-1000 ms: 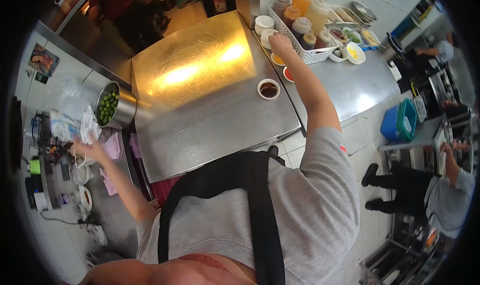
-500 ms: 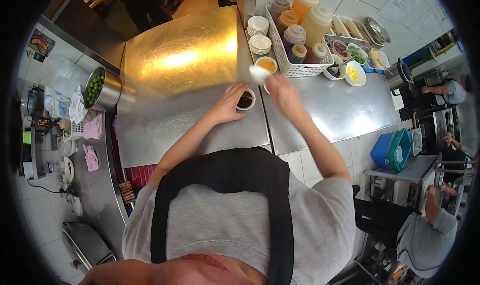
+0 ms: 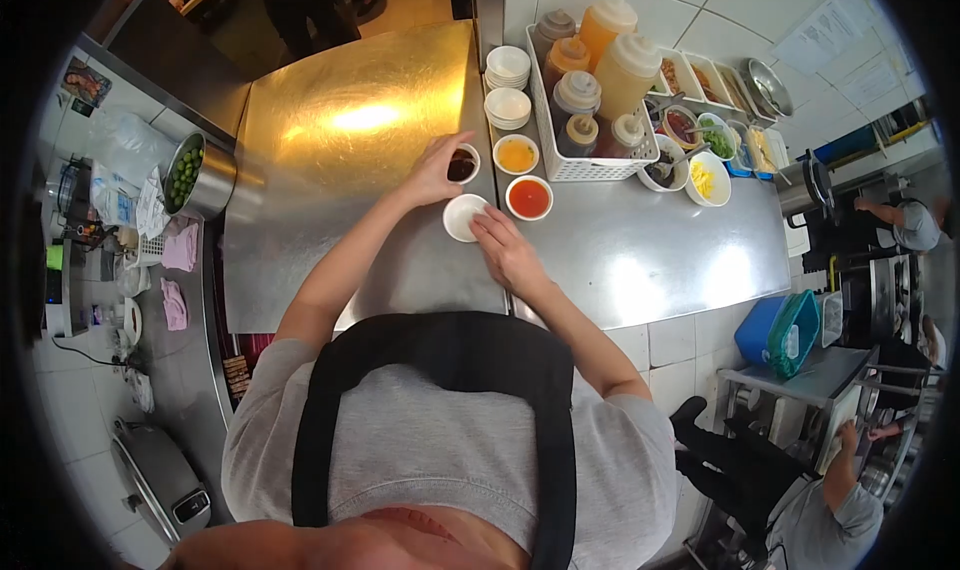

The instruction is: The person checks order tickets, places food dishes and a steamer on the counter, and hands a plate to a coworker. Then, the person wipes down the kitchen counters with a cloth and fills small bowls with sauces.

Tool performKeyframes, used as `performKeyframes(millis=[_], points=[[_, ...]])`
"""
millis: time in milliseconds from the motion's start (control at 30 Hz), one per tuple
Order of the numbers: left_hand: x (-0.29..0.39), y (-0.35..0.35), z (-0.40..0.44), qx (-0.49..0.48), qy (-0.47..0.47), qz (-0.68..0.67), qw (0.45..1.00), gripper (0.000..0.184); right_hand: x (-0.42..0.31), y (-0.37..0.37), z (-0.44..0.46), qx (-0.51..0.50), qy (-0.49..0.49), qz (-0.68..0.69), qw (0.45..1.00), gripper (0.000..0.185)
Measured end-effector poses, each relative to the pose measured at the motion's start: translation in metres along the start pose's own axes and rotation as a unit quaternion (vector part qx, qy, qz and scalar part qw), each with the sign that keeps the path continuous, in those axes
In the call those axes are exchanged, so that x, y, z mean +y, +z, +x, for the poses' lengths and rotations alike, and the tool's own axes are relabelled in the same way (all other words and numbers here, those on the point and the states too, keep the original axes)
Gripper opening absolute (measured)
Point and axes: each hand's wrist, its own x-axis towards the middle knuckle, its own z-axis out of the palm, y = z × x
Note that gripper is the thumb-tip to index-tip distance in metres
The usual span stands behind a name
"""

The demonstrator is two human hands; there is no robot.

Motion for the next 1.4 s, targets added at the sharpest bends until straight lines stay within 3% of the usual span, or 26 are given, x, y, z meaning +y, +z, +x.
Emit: performKeyframes(millis=[67, 167, 267, 400, 467, 600, 667, 700, 800, 867, 967, 1067, 1200, 1333, 1367, 1400], points=[[-0.013, -0.004, 0.015, 0.000, -0.009, 0.004, 1.000, 0.080, -0.001, -0.020, 0.022, -0.002, -0.004, 0.021, 1.000, 0.042], [-0.027, -0.010, 0.031, 0.016, -0.034, 0.024, 0.999, 0.079, 0.017, -0.056, 0.050, 0.105, -0.009, 0.009, 0.994, 0.050], [-0.033, -0.018, 0.039, 0.001, -0.034, 0.023, 0.999, 0.079, 0.042, -0.107, 0.085, 0.167, 0.071, -0.082, 0.980, 0.046], [-0.040, -0.018, 0.042, 0.000, -0.049, 0.009, 0.999, 0.079, 0.060, -0.149, 0.125, 0.119, 0.143, -0.195, 0.963, 0.044], [-0.038, -0.017, 0.039, 0.001, -0.043, 0.012, 0.999, 0.078, 0.070, -0.157, 0.135, 0.025, 0.157, -0.279, 0.947, 0.043], [-0.024, -0.021, 0.021, 0.072, -0.002, 0.031, 0.997, 0.076, 0.077, -0.158, 0.151, -0.019, 0.164, -0.306, 0.938, 0.042], [-0.008, -0.018, -0.002, 0.079, 0.010, 0.013, 0.997, 0.076, 0.077, -0.154, 0.159, -0.141, 0.253, -0.291, 0.912, 0.051], [0.001, -0.016, -0.016, 0.084, 0.024, -0.003, 0.996, 0.077, 0.078, -0.151, 0.161, -0.140, 0.254, -0.292, 0.911, 0.051], [0.024, 0.004, -0.054, 0.009, 0.014, -0.044, 0.999, 0.083, 0.088, -0.140, 0.161, -0.176, 0.273, -0.305, 0.895, 0.055], [0.031, 0.014, -0.064, 0.015, 0.005, -0.024, 1.000, 0.086, 0.097, -0.138, 0.154, -0.067, 0.194, -0.270, 0.941, 0.058], [0.023, 0.024, -0.069, 0.031, -0.005, -0.019, 0.999, 0.092, 0.093, -0.146, 0.148, 0.029, 0.216, -0.265, 0.939, 0.062], [0.017, 0.025, -0.068, 0.041, -0.007, -0.066, 0.997, 0.096, 0.032, -0.193, 0.150, 0.127, 0.256, -0.233, 0.930, 0.065], [0.012, 0.022, -0.070, 0.056, -0.007, -0.140, 0.989, 0.098, -0.040, -0.240, 0.133, 0.263, 0.231, -0.248, 0.903, 0.065], [0.008, 0.013, -0.081, 0.043, 0.016, -0.147, 0.988, 0.100, -0.059, -0.235, 0.082, 0.287, 0.228, -0.256, 0.894, 0.062], [0.011, 0.005, -0.087, 0.036, 0.006, -0.159, 0.987, 0.101, -0.075, -0.221, 0.073, 0.260, 0.281, -0.248, 0.890, 0.062], [0.012, 0.000, -0.094, 0.031, -0.006, -0.171, 0.985, 0.102, -0.061, -0.206, 0.049, 0.248, 0.265, -0.258, 0.896, 0.064]])
